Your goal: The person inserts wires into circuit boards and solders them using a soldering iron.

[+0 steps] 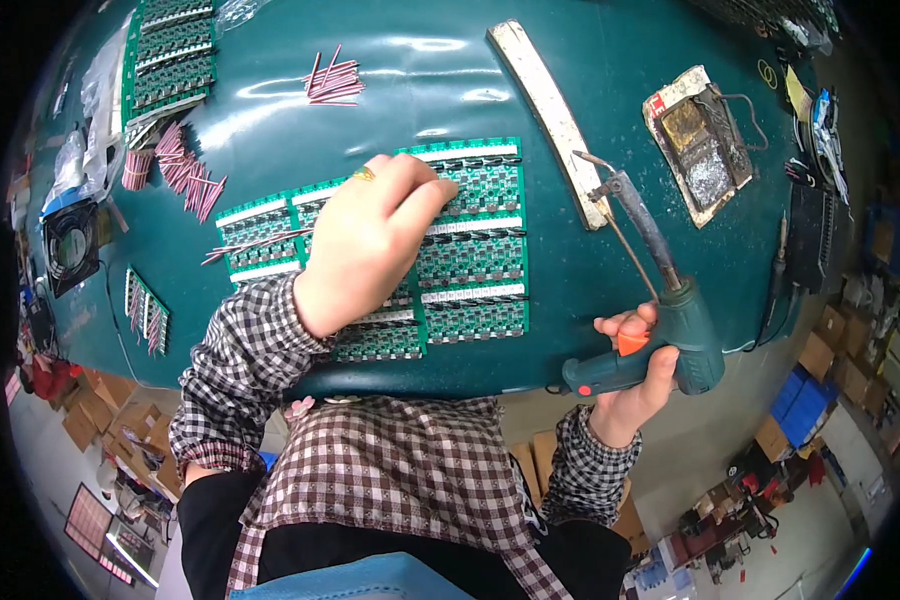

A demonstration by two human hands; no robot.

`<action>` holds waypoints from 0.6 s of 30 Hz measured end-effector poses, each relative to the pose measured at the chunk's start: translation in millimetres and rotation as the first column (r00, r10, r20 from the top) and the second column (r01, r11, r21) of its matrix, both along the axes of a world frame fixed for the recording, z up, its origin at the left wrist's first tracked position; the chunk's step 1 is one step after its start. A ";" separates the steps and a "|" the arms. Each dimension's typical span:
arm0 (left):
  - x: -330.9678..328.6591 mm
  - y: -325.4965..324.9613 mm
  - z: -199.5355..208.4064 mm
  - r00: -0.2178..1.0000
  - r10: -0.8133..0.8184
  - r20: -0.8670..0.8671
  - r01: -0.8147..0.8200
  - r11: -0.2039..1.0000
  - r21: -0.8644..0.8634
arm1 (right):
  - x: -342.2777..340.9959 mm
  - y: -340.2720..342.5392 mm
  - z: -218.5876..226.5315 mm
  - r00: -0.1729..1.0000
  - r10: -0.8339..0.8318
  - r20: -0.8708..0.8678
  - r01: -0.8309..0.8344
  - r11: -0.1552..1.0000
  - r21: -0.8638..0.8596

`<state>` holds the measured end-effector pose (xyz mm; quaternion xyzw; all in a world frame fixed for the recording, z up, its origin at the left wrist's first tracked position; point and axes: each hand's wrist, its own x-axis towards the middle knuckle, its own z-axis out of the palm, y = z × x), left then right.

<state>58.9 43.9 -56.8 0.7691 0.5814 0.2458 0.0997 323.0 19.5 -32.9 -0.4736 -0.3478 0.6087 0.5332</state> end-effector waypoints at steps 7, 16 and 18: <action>0.4 -3.3 -1.9 0.995 -0.100 0.014 0.101 0.993 -0.057 | -1.5 -1.1 1.7 1.000 0.008 0.014 -0.008 1.000 -0.005; -1.4 0.6 -3.9 0.996 0.010 0.094 0.001 0.993 -0.117 | -0.8 -0.7 -0.8 1.000 0.021 0.019 -0.021 1.000 -0.007; -3.8 2.9 -2.0 0.988 0.047 0.145 -0.024 0.988 -0.155 | -0.6 -0.4 -0.7 1.000 0.021 0.017 -0.021 1.000 -0.012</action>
